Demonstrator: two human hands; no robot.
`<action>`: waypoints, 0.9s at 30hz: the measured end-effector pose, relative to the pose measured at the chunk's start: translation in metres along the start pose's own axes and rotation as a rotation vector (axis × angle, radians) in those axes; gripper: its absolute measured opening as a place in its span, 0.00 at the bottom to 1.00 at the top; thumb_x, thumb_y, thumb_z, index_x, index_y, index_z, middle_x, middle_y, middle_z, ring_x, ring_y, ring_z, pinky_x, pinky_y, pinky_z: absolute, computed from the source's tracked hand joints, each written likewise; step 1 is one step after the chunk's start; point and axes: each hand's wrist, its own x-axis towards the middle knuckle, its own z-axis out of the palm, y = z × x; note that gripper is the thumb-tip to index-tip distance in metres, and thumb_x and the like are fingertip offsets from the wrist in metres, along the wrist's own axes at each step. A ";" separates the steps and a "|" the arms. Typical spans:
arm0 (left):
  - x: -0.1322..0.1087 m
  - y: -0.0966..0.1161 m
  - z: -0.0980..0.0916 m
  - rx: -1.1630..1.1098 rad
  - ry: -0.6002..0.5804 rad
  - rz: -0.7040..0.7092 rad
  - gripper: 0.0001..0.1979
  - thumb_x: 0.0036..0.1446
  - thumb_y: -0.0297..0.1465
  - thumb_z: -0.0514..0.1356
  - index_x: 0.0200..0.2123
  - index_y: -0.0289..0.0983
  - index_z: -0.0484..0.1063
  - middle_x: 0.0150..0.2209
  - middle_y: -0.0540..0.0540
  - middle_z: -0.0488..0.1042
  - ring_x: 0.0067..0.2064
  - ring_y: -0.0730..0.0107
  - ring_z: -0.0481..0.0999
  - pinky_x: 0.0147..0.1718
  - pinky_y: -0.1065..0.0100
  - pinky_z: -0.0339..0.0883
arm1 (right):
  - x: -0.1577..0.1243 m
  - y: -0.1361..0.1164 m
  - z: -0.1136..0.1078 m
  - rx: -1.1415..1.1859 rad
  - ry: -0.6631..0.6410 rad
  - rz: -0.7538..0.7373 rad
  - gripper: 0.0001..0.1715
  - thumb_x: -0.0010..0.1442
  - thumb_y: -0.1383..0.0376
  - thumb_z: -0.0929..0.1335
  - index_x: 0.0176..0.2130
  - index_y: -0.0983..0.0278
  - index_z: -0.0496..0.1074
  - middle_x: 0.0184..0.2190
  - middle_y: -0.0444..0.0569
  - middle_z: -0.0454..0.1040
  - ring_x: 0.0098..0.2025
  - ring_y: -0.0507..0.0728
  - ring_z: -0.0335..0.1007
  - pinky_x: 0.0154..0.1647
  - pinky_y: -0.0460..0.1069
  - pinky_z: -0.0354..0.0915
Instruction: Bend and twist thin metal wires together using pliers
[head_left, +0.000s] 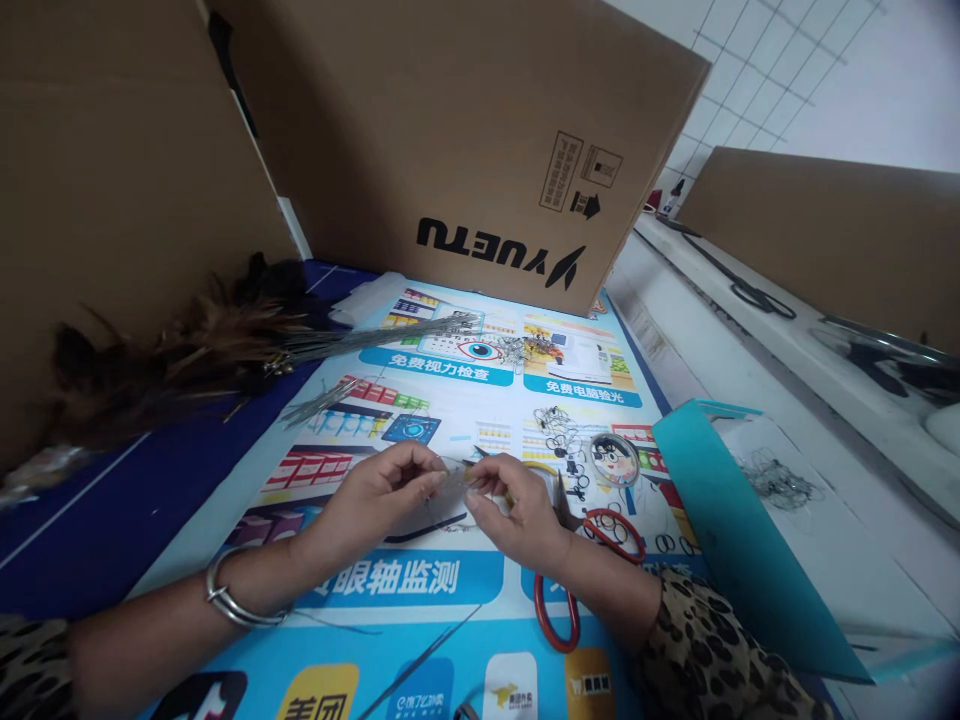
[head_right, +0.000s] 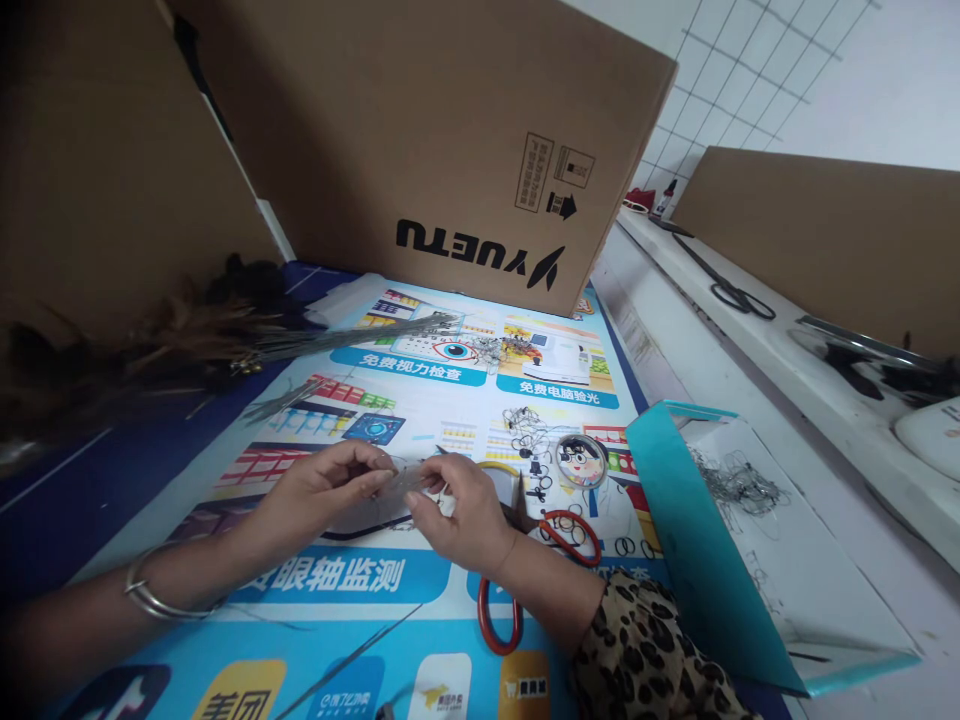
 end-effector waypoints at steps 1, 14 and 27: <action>0.000 0.001 0.000 0.003 0.006 0.000 0.06 0.54 0.34 0.59 0.31 0.37 0.69 0.30 0.49 0.72 0.33 0.68 0.71 0.31 0.70 0.66 | 0.000 0.000 0.000 0.006 -0.002 0.003 0.14 0.57 0.62 0.66 0.44 0.62 0.66 0.35 0.48 0.70 0.36 0.54 0.67 0.37 0.48 0.66; -0.002 -0.003 0.000 0.067 -0.063 0.012 0.06 0.57 0.34 0.57 0.33 0.37 0.69 0.32 0.49 0.71 0.33 0.68 0.70 0.33 0.69 0.64 | 0.001 0.004 0.004 0.158 -0.030 0.118 0.14 0.59 0.61 0.65 0.45 0.62 0.63 0.32 0.44 0.67 0.33 0.51 0.64 0.34 0.45 0.62; -0.002 -0.005 0.000 0.022 -0.067 -0.011 0.06 0.57 0.34 0.57 0.34 0.37 0.68 0.33 0.48 0.71 0.35 0.67 0.70 0.34 0.67 0.63 | 0.001 0.001 0.005 0.036 -0.019 0.071 0.24 0.50 0.61 0.71 0.46 0.62 0.64 0.35 0.46 0.70 0.35 0.53 0.66 0.37 0.47 0.65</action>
